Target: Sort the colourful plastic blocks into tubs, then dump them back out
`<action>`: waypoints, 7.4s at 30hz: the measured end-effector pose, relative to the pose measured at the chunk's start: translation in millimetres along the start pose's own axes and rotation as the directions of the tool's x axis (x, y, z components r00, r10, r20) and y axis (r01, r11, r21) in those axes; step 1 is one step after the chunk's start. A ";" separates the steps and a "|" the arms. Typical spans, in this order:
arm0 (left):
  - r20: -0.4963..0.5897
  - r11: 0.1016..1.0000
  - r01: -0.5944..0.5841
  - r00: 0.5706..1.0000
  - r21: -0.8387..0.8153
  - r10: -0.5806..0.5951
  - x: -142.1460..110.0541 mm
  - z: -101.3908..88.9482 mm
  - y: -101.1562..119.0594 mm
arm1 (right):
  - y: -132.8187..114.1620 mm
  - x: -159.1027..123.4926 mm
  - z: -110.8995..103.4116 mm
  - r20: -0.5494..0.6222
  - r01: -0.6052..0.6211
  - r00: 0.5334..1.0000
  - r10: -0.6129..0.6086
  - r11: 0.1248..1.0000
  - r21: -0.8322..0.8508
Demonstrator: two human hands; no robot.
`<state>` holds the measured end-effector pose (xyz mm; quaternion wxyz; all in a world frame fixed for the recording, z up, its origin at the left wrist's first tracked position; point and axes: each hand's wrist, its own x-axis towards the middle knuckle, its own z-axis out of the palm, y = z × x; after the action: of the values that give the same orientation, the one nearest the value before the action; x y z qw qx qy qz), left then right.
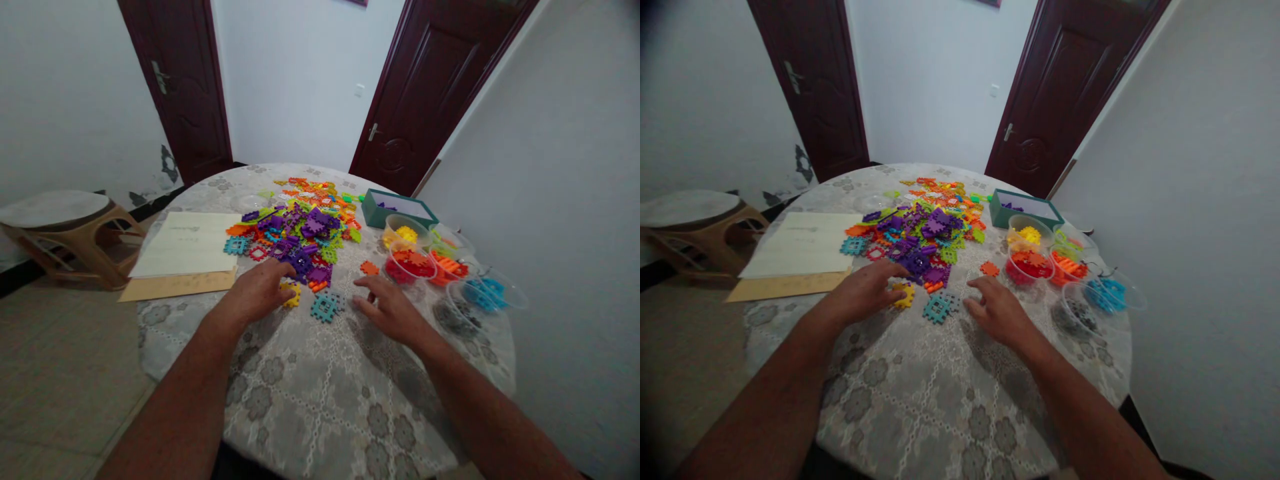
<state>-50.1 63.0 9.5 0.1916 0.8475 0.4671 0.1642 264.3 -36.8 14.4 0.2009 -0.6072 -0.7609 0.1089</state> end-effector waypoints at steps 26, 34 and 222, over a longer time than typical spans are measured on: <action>0.195 0.980 -0.175 0.962 -0.097 0.191 -13.0 -1.7 39.0 | -13.2 -6.7 61.6 -0.249 0.189 0.952 -0.176 0.982 0.028; 0.084 0.997 -0.024 0.996 -0.068 0.030 -7.3 -8.9 20.7 | -23.1 0.8 64.2 -0.030 0.108 0.993 -0.113 0.985 -0.131; 0.078 0.965 0.095 0.994 -0.243 -0.078 -6.1 22.3 35.4 | 73.2 143.4 -93.7 -0.460 -0.203 0.804 0.376 0.902 0.381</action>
<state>-17.2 36.5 6.4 0.3178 0.8010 0.4729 0.1836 343.8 112.2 93.2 0.4744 -0.6841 -0.5469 0.0886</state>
